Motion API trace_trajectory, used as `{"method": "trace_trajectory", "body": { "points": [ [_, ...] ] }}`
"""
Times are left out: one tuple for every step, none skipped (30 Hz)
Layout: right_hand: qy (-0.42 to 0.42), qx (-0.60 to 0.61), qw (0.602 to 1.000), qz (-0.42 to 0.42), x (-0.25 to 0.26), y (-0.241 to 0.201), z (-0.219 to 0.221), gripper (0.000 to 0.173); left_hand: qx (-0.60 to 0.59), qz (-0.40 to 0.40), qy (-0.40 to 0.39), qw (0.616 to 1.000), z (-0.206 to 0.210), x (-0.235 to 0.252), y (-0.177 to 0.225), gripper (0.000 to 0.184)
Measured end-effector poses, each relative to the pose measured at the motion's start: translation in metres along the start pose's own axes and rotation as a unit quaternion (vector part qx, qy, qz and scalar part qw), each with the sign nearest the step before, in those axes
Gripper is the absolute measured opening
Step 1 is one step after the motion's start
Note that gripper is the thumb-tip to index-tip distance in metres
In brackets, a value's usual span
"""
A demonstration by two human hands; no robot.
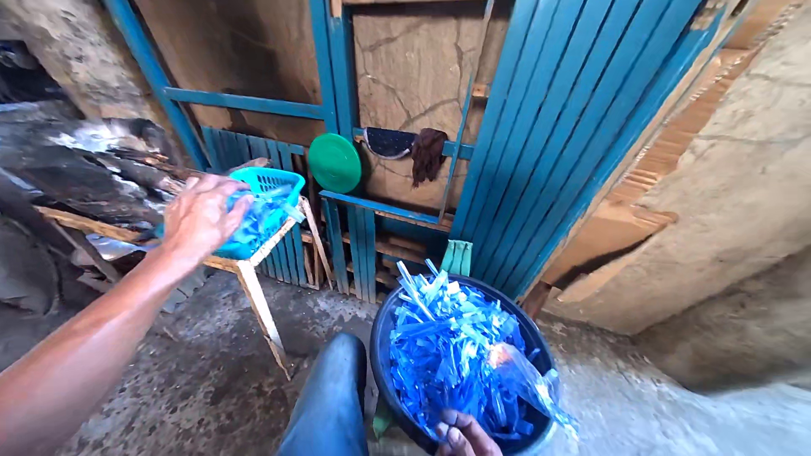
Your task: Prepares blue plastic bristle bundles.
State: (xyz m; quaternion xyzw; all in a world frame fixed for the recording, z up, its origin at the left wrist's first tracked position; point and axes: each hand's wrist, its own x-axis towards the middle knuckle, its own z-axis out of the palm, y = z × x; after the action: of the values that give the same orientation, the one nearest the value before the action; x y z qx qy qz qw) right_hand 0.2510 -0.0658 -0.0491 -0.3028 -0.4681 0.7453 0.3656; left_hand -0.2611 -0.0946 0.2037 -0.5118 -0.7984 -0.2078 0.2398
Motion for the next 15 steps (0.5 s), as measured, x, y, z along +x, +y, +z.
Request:
{"method": "trace_trajectory", "body": {
  "points": [
    [0.022, -0.012, 1.0, -0.01, -0.001, -0.005, -0.001, 0.026, -0.041, 0.033, 0.016, 0.998, 0.004, -0.007, 0.018, 0.039],
    [0.05, -0.019, 0.998, -0.023, -0.002, -0.011, -0.002, 0.026, -0.094, 0.061, 0.014, 0.994, 0.012, -0.016, 0.038, 0.038],
    [0.079, -0.023, 0.996, -0.038, -0.001, -0.016, -0.005, 0.026, -0.154, 0.081, -0.019, 0.985, 0.023, -0.028, 0.059, 0.037],
    [0.103, -0.025, 0.993, -0.054, 0.0, -0.021, -0.01, 0.026, -0.217, 0.094, -0.076, 0.969, 0.038, -0.041, 0.084, 0.034],
    [0.125, -0.027, 0.989, -0.068, 0.003, -0.025, -0.015, 0.026, -0.273, 0.114, -0.14, 0.945, 0.056, -0.056, 0.111, 0.03],
    [0.143, -0.034, 0.986, -0.076, 0.005, -0.028, -0.021, 0.027, -0.311, 0.145, -0.207, 0.916, 0.078, -0.074, 0.138, 0.028],
    [0.159, -0.044, 0.983, -0.079, 0.008, -0.029, -0.027, 0.028, -0.335, 0.186, -0.266, 0.884, 0.102, -0.092, 0.165, 0.028],
    [0.171, -0.054, 0.981, -0.076, 0.01, -0.03, -0.032, 0.029, -0.344, 0.223, -0.325, 0.852, 0.125, -0.112, 0.191, 0.029],
    [0.179, -0.062, 0.98, -0.067, 0.012, -0.03, -0.037, 0.029, -0.333, 0.254, -0.383, 0.823, 0.144, -0.13, 0.216, 0.029],
    [0.185, -0.07, 0.979, -0.058, 0.013, -0.03, -0.041, 0.029, -0.303, 0.277, -0.441, 0.798, 0.16, -0.146, 0.24, 0.028],
    [0.19, -0.08, 0.977, -0.051, 0.014, -0.031, -0.043, 0.028, -0.263, 0.299, -0.49, 0.776, 0.173, -0.159, 0.262, 0.028],
    [0.194, -0.088, 0.976, -0.045, 0.013, -0.03, -0.044, 0.028, -0.225, 0.321, -0.523, 0.757, 0.185, -0.171, 0.281, 0.028],
    [0.195, -0.094, 0.975, -0.043, 0.012, -0.03, -0.045, 0.028, -0.202, 0.339, -0.541, 0.743, 0.197, -0.181, 0.295, 0.027],
    [0.199, -0.101, 0.974, -0.045, 0.01, -0.03, -0.046, 0.027, -0.198, 0.355, -0.538, 0.739, 0.209, -0.189, 0.305, 0.027],
    [0.205, -0.106, 0.972, -0.049, 0.008, -0.03, -0.046, 0.027, -0.211, 0.369, -0.526, 0.737, 0.218, -0.196, 0.313, 0.028]
  ]
}}
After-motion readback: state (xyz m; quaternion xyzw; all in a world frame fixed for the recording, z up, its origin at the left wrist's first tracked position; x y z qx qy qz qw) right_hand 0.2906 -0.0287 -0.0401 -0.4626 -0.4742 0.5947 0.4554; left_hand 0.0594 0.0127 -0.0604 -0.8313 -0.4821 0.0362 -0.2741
